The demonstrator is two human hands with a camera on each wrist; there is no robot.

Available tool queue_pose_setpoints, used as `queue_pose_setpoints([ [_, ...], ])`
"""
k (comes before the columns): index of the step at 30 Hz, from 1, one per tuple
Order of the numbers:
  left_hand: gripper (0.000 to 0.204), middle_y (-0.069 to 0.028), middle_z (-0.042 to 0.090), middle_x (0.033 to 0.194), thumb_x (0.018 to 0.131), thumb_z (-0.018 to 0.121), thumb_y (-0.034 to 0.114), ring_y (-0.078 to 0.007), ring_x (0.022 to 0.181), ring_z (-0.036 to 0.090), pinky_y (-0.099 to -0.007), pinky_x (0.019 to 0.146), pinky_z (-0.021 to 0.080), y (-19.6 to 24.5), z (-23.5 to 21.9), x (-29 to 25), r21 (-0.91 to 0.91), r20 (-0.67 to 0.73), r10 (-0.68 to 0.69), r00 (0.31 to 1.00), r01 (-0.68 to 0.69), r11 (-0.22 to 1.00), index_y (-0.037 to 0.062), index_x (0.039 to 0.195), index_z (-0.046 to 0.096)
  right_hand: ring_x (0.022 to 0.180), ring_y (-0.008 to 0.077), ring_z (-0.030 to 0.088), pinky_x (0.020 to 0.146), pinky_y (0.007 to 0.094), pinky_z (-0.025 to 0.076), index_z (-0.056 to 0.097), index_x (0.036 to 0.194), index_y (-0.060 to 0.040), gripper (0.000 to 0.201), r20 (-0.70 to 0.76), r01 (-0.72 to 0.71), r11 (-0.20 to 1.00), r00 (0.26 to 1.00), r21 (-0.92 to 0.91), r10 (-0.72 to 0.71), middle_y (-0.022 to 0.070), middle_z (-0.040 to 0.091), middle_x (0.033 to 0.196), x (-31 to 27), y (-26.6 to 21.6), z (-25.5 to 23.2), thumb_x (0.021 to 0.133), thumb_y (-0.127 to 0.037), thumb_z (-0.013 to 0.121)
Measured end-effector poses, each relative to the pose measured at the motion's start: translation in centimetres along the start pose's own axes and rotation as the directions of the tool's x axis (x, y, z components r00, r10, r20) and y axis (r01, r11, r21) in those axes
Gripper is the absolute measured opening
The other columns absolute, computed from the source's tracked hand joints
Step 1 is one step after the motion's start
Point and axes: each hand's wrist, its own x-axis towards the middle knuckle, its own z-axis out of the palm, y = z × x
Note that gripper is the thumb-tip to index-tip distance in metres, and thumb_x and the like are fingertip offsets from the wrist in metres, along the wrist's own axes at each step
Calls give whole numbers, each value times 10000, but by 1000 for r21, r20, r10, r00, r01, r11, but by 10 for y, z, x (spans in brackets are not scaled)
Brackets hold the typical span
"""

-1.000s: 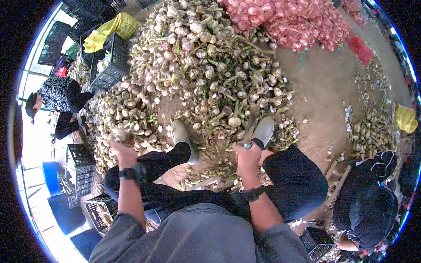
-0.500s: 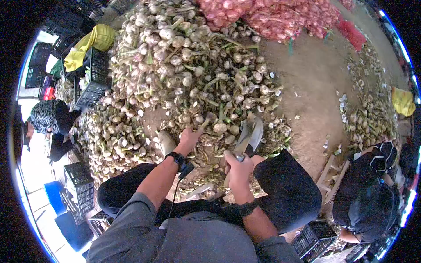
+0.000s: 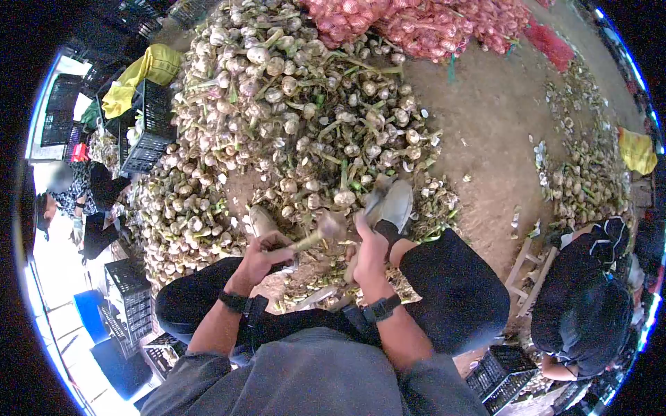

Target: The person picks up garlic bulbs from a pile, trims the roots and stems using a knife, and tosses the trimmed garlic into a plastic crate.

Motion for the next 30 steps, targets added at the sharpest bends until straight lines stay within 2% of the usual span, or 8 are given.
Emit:
queue_pose_setpoints([
  [6, 513, -106, 647, 1148, 798, 760, 112, -197, 1065, 618, -347, 976, 472, 1, 10, -21, 458, 168, 123, 978, -188, 869, -7, 1248, 544, 746, 162, 678, 683, 285, 559, 643, 1069, 28, 290, 208, 165, 950, 952, 265, -223, 66, 696, 916, -39, 14, 37, 845, -136, 725],
  [12, 672, -124, 693, 1117, 678, 868, 191, -167, 1011, 658, -326, 904, 517, 4, 48, -27, 432, -5, 187, 982, -167, 886, -1, 1248, 566, 676, 98, 587, 631, 288, 487, 701, 930, 41, 310, 176, 505, 851, 859, -142, -480, 26, 671, 772, -54, 33, 52, 837, -249, 759],
  [15, 589, -99, 716, 1054, 669, 886, 195, -155, 951, 677, -314, 861, 533, -2, 43, -32, 442, -51, 233, 971, -187, 878, 21, 1168, 627, 570, 179, 599, 579, 341, 480, 710, 910, -18, 285, 228, 683, 449, 662, -576, -714, 104, 664, 688, -84, 23, 46, 806, -282, 746],
  [19, 475, -88, 727, 898, 707, 827, 159, -153, 814, 686, -309, 719, 554, -24, 23, -29, 588, 35, 394, 918, -338, 735, -14, 1104, 632, 674, 348, 653, 606, 423, 511, 680, 840, -54, 182, 524, 742, -78, 391, -666, -757, 150, 670, 740, -121, 33, 39, 721, -186, 714],
  [20, 491, -87, 727, 928, 714, 814, 129, -145, 822, 684, -302, 720, 555, -39, 16, -20, 694, 144, 476, 868, -431, 576, -19, 1137, 614, 674, 348, 653, 606, 423, 511, 680, 840, -54, 182, 523, 739, -83, 388, -669, -759, 150, 670, 740, -124, 37, 39, 721, -186, 714],
  [22, 565, -80, 720, 982, 718, 793, 74, -133, 838, 675, -292, 742, 555, -59, 23, -15, 62, -107, 220, 970, -214, 975, -28, 1222, 558, 669, 335, 652, 610, 426, 517, 652, 815, -72, 179, 654, 729, -247, 344, -638, -674, 125, 651, 710, -128, 48, 42, 692, -185, 719],
  [25, 580, -77, 708, 1036, 743, 747, -5, -118, 897, 662, -269, 784, 545, -45, 26, -31, 482, 23, 536, 844, -479, 734, -21, 1279, 525, 664, 344, 644, 604, 431, 514, 639, 825, -56, 208, 654, 686, -296, 342, -665, -675, 145, 631, 694, -122, 58, 44, 677, -179, 718],
  [30, 495, -69, 704, 1037, 772, 702, -38, -111, 901, 650, -278, 784, 543, -63, 23, -29, 388, -48, 459, 887, -407, 827, -16, 1244, 555, 663, 324, 652, 625, 432, 523, 618, 818, -61, 213, 657, 599, -371, 373, -709, -654, 134, 641, 695, -117, 63, 41, 680, -194, 711],
])
